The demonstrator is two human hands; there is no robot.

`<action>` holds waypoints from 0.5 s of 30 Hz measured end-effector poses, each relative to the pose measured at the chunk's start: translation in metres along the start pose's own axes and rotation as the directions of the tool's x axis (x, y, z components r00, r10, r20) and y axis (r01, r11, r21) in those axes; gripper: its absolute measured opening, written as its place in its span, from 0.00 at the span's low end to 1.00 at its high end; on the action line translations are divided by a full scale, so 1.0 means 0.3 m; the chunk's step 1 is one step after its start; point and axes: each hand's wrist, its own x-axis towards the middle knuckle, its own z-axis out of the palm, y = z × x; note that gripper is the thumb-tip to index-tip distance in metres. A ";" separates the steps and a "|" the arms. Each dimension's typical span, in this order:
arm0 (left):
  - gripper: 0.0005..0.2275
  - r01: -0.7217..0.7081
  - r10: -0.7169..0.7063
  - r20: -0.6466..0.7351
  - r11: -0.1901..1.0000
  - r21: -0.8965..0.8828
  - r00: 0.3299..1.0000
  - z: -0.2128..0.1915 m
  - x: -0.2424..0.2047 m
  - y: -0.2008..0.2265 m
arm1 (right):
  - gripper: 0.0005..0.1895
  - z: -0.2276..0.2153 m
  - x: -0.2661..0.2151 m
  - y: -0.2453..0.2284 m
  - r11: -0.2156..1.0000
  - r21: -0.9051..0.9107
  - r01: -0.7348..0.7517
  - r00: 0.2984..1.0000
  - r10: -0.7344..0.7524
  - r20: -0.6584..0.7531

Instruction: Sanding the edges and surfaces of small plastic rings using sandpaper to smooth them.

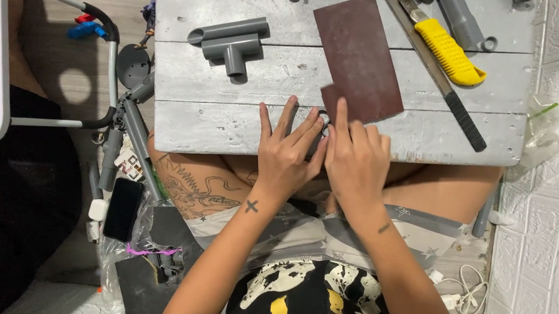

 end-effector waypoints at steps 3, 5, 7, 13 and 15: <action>0.13 0.003 -0.003 0.002 1.000 -0.003 1.000 -0.006 0.000 -0.001 | 0.21 0.007 0.012 -0.005 1.000 -0.011 0.001 1.000 -0.001 -0.007; 0.13 0.016 -0.016 0.002 1.000 -0.007 1.000 -0.015 0.009 0.008 | 0.21 -0.035 -0.030 -0.002 1.000 -0.006 0.002 1.000 -0.002 0.018; 0.13 0.027 -0.027 0.002 1.000 -0.013 1.000 -0.016 0.015 0.011 | 0.21 -0.049 -0.054 0.004 1.000 -0.004 0.002 0.999 -0.002 0.042; 0.13 0.008 -0.008 0.002 1.000 0.006 1.000 -0.012 0.011 0.006 | 0.20 0.000 0.017 0.001 1.000 -0.003 0.007 1.000 -0.007 0.004; 0.13 0.018 -0.018 0.007 1.000 0.005 1.000 -0.013 0.014 0.008 | 0.20 -0.002 0.014 -0.002 1.000 -0.005 0.004 1.000 -0.004 0.013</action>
